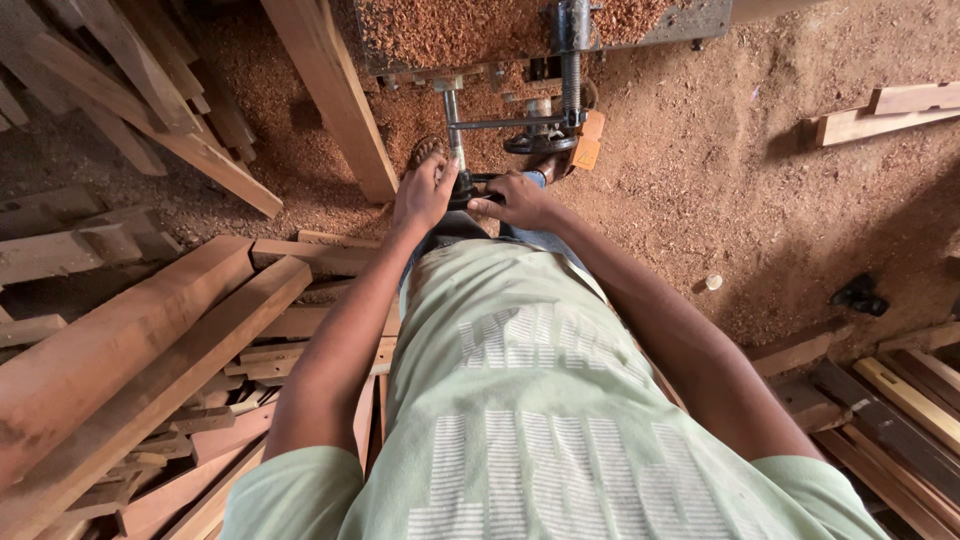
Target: The person stands at a bench-mounted machine and repeatedly pulls its lever handle down and releases it, cycling the machine's spindle. They occasionally turn the machine's hand wheel, step around the machine, and resume pulling the lever.
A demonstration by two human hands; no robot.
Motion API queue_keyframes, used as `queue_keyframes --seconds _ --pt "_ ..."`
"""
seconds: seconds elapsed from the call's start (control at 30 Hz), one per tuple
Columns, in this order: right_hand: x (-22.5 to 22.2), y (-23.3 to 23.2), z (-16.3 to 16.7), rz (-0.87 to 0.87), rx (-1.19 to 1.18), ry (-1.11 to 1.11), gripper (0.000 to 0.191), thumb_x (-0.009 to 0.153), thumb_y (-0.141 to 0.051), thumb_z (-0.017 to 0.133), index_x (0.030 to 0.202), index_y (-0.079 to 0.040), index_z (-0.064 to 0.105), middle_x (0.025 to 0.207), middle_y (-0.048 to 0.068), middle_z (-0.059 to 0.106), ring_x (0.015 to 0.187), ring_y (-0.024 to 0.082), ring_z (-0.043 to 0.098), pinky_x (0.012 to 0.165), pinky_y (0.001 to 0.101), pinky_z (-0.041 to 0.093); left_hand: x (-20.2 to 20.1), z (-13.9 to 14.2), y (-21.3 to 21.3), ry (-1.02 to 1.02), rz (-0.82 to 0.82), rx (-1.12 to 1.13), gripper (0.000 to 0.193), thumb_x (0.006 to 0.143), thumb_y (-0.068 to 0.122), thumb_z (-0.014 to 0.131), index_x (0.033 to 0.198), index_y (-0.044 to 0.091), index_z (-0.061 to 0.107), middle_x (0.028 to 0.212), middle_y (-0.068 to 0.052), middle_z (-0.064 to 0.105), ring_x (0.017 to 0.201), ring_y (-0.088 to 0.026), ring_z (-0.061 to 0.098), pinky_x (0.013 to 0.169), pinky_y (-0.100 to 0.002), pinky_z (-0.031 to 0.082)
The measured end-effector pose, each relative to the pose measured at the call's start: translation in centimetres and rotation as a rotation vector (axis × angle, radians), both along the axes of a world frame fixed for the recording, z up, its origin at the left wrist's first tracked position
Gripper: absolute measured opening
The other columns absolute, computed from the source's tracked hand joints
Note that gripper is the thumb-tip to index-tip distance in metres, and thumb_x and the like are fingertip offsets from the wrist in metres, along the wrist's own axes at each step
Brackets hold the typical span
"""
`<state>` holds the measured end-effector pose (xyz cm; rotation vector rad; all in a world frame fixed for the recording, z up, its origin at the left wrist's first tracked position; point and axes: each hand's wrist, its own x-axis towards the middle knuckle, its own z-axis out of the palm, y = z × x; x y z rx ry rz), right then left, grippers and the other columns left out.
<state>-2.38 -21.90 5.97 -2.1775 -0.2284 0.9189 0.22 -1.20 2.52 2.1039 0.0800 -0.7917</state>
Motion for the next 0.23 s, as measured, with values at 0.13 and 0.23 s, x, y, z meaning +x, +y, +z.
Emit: queue_keyframes --seconds 0.13,0.23 --pt "0.00 -0.10 0.11 0.005 0.034 -0.010 0.078 0.093 -0.075 0.052 0.093 0.001 0.072 0.084 0.020 0.069 0.083 0.036 0.069 0.079 0.0507 0.053 -0.06 0.00 0.02 -0.012 0.002 0.000 0.046 0.101 0.054 0.050 0.099 0.011 0.064 0.083 -0.013 0.074 0.082 -0.036 0.073 0.071 -0.048 0.054" --pt "-0.10 -0.15 0.08 -0.010 0.014 0.018 0.079 0.093 -0.075 0.053 0.097 0.001 0.071 0.086 0.020 0.070 0.085 0.036 0.071 0.080 0.0500 0.054 -0.08 -0.20 0.13 -0.025 -0.007 -0.003 0.047 0.101 0.056 0.051 0.098 0.011 0.065 0.084 -0.013 0.075 0.084 -0.035 0.073 0.072 -0.047 0.054"
